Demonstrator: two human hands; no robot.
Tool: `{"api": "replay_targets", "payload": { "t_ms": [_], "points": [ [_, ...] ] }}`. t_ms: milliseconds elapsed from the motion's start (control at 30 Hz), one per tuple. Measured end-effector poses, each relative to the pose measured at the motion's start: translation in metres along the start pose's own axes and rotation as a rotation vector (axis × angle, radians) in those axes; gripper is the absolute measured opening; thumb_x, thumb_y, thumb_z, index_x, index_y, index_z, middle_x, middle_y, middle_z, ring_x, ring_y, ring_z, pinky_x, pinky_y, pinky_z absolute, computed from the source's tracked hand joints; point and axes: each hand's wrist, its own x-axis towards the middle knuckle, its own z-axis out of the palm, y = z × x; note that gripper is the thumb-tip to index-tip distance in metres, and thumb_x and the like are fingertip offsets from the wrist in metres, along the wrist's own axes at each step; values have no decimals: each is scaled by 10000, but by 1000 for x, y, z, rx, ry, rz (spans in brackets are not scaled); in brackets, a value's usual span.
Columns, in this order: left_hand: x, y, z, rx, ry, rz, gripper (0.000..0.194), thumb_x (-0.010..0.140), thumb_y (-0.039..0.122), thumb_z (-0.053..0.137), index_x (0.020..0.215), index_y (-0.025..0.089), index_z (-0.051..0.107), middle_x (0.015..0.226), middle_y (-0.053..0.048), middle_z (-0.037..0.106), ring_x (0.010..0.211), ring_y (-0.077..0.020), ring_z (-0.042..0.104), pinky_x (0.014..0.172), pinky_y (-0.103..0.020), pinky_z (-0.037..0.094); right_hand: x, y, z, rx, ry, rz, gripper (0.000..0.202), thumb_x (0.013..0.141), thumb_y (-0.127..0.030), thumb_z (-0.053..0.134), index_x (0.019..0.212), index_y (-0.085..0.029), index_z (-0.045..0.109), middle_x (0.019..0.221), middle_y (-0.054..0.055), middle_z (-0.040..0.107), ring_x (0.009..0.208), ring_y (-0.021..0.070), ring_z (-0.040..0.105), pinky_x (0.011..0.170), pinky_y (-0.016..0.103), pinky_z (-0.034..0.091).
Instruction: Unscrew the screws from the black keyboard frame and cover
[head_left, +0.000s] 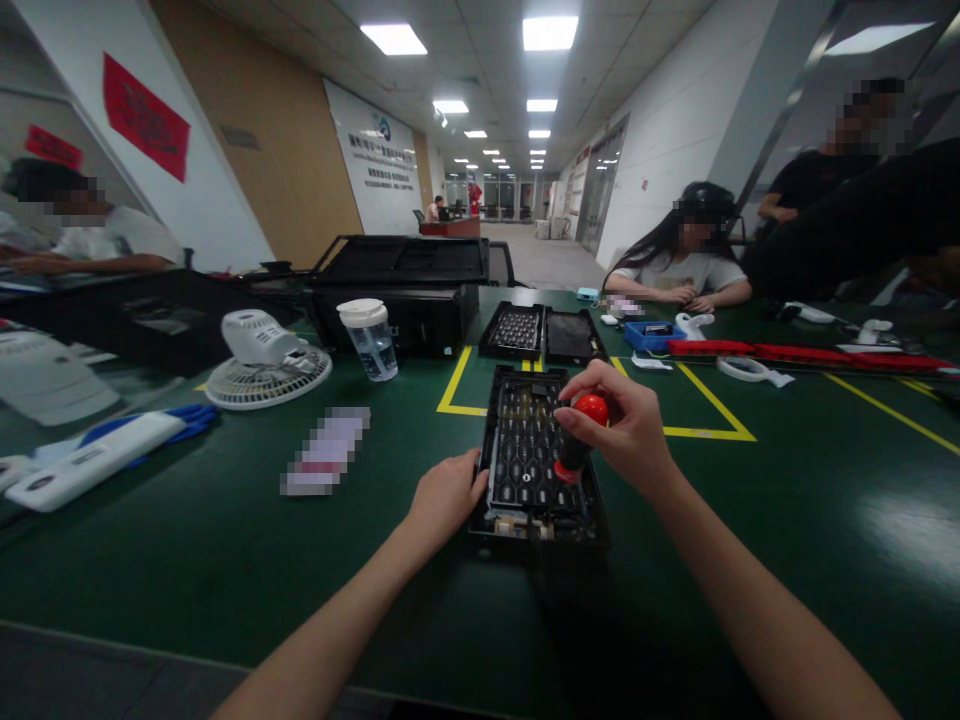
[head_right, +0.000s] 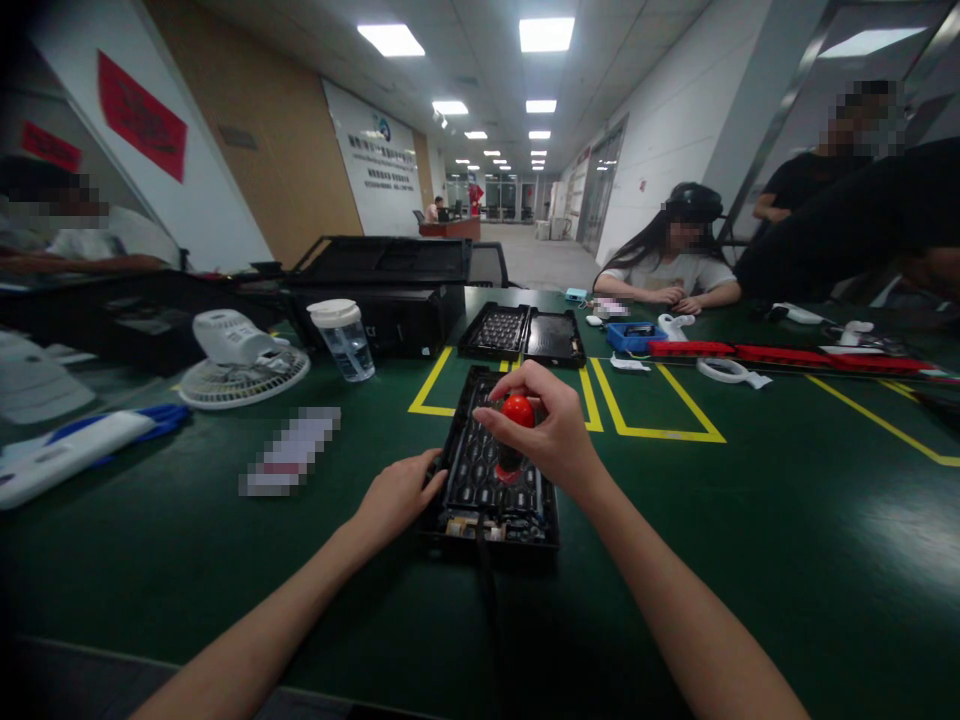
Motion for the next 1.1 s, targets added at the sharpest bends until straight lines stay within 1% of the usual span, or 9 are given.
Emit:
{"api": "replay_targets", "payload": {
  "t_ms": [133, 233, 367, 567, 800, 1100],
  "points": [
    [0, -1, 1, -9, 5, 7, 345, 866, 362, 373, 1160, 221, 487, 1015, -66, 646, 918, -203, 603, 749, -284, 446, 1, -2, 2, -92, 42, -108, 120, 733, -255, 646, 696, -179, 561, 671, 0, 510, 608, 124, 445, 577, 275, 357],
    [0, -1, 0, -17, 16, 21, 337, 867, 360, 367, 1152, 225, 487, 1010, -61, 647, 906, -202, 605, 742, -287, 448, 0, -3, 4, -113, 71, -129, 123, 732, -230, 645, 674, -183, 547, 650, -7, 493, 607, 128, 436, 576, 277, 348],
    [-1, 1, -2, -19, 0, 9, 342, 867, 352, 374, 1160, 217, 487, 1013, -65, 646, 915, -200, 603, 749, -279, 445, -3, -5, 6, -144, 100, -116, 137, 726, -211, 647, 661, -180, 531, 649, -10, 472, 603, 123, 431, 563, 272, 336],
    [-1, 2, -2, -14, -3, 4, 343, 867, 355, 375, 1159, 217, 487, 1017, -65, 646, 915, -200, 604, 751, -281, 446, -5, -5, 11, -175, 160, -107, 187, 723, -243, 640, 632, -173, 493, 625, -24, 432, 575, 110, 397, 554, 265, 319],
    [0, 0, 0, -11, 2, 11, 343, 865, 352, 373, 1163, 224, 483, 1007, -61, 651, 895, -201, 611, 737, -285, 449, -7, 1, 15, -113, 182, -60, 222, 734, -289, 612, 654, -175, 439, 642, -30, 394, 572, 104, 369, 542, 259, 306],
    [0, 1, -1, -6, -3, 8, 352, 868, 362, 367, 1171, 220, 479, 1014, -67, 646, 914, -200, 606, 752, -283, 444, -9, 2, 20, -48, 233, -3, 220, 760, -317, 571, 680, -183, 415, 658, -26, 414, 592, 110, 403, 573, 263, 340]
  ]
}}
